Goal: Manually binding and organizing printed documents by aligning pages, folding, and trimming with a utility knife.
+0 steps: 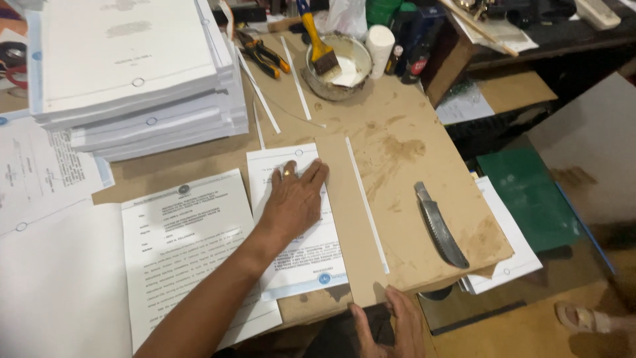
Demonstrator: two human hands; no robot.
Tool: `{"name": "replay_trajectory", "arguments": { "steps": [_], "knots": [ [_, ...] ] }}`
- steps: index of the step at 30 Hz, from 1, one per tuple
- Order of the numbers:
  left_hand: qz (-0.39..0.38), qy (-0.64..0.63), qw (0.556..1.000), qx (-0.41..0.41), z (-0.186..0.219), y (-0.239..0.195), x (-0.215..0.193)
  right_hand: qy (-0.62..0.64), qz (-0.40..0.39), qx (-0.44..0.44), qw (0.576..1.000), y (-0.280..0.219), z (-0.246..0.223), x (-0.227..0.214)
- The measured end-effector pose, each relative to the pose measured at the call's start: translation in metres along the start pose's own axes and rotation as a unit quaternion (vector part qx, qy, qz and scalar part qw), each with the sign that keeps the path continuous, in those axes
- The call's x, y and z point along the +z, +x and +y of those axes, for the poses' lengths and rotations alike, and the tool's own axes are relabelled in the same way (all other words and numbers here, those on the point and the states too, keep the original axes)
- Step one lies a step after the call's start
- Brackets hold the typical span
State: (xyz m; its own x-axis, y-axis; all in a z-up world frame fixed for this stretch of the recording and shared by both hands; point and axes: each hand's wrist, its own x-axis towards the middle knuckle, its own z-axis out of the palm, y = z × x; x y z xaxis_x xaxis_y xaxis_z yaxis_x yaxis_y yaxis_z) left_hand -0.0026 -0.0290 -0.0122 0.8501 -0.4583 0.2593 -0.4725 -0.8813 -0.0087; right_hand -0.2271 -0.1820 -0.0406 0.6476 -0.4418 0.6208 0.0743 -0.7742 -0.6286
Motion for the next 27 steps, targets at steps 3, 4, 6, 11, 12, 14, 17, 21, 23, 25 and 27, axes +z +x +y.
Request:
{"name": "replay_trajectory", "arguments": {
  "steps": [3, 4, 6, 11, 12, 14, 17, 21, 23, 25, 27],
  "knots": [
    [0.031, 0.042, 0.999, 0.015, -0.003, 0.000, -0.001, -0.010, -0.022, -0.044, 0.999, 0.005, 0.003, -0.006],
    [0.022, 0.033, 0.999, 0.022, 0.000, -0.004, -0.003, -0.021, -0.027, -0.036, 0.999, 0.005, 0.005, -0.010],
    [0.166, 0.176, 0.970, 0.031, -0.001, -0.004, -0.013, -0.012, -0.069, -0.076, 0.995, 0.009, 0.008, -0.012],
    [0.142, 0.095, 0.984, 0.041, -0.002, -0.003, -0.010, -0.007, -0.083, -0.051, 0.995, 0.012, -0.003, -0.017],
    [0.131, 0.091, 0.986, 0.041, -0.002, -0.003, -0.009, -0.011, -0.083, -0.045, 0.995, 0.013, -0.004, -0.017],
    [0.132, 0.088, 0.986, 0.041, -0.003, -0.003, -0.007, -0.007, -0.082, -0.052, 0.995, 0.012, -0.002, -0.016],
    [0.118, 0.065, 0.990, 0.042, -0.004, -0.003, -0.003, -0.006, -0.081, -0.055, 0.995, 0.012, -0.001, -0.017],
    [0.087, 0.023, 0.996, 0.030, -0.005, -0.003, 0.003, -0.009, -0.091, -0.053, 0.994, 0.009, 0.001, -0.017],
    [0.093, 0.035, 0.995, 0.030, -0.005, -0.003, 0.003, -0.011, -0.089, -0.051, 0.995, 0.009, 0.000, -0.017],
    [0.102, 0.047, 0.993, 0.030, -0.002, -0.005, 0.003, -0.013, -0.085, -0.050, 0.995, 0.009, -0.002, -0.018],
    [0.113, 0.075, 0.990, 0.035, -0.003, -0.004, -0.003, -0.010, -0.051, -0.065, 0.997, 0.013, -0.006, -0.015]
  ]
}}
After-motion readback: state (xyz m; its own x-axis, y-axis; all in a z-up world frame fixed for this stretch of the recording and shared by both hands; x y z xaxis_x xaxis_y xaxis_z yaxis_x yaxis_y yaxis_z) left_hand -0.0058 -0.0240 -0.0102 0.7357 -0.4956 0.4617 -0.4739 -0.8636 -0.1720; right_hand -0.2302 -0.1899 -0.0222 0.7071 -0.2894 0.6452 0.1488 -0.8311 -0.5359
